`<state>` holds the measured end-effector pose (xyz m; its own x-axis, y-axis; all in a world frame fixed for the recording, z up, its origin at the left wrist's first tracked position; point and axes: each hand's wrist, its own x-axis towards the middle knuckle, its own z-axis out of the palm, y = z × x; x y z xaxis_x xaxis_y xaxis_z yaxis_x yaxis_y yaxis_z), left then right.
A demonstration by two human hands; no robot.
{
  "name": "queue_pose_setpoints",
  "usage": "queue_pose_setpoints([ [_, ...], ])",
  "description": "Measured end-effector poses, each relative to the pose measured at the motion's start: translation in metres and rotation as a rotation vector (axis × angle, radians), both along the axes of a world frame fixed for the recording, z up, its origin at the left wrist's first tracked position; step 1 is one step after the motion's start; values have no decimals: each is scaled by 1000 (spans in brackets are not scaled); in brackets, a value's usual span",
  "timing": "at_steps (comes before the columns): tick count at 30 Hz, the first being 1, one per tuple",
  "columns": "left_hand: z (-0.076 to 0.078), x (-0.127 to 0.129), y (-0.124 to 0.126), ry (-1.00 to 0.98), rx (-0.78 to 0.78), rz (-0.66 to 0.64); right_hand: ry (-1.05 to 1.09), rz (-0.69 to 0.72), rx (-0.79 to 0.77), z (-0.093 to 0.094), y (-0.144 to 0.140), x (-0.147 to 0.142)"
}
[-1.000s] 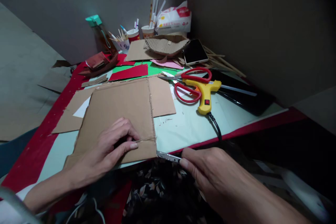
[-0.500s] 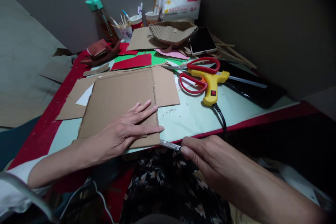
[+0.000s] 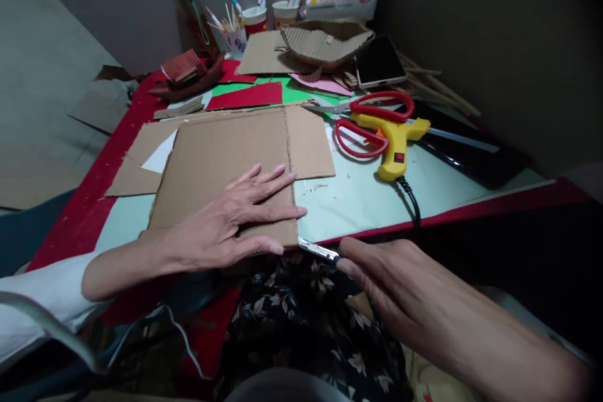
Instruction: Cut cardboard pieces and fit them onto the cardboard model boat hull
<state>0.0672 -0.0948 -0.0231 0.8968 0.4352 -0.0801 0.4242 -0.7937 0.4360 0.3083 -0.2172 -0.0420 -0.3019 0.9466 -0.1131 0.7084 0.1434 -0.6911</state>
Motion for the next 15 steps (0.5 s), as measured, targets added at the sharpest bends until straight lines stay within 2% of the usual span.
queue_pose_setpoints([
  [3,2,4,-2,14,7,44,-23,40,-8,-5,-1,-1],
  [8,2,5,-3,23,1,74,-15,20,-34,-4,-15,4],
  [15,3,6,-2,27,10,52,-16,-14,-52,-3,-17,-4],
])
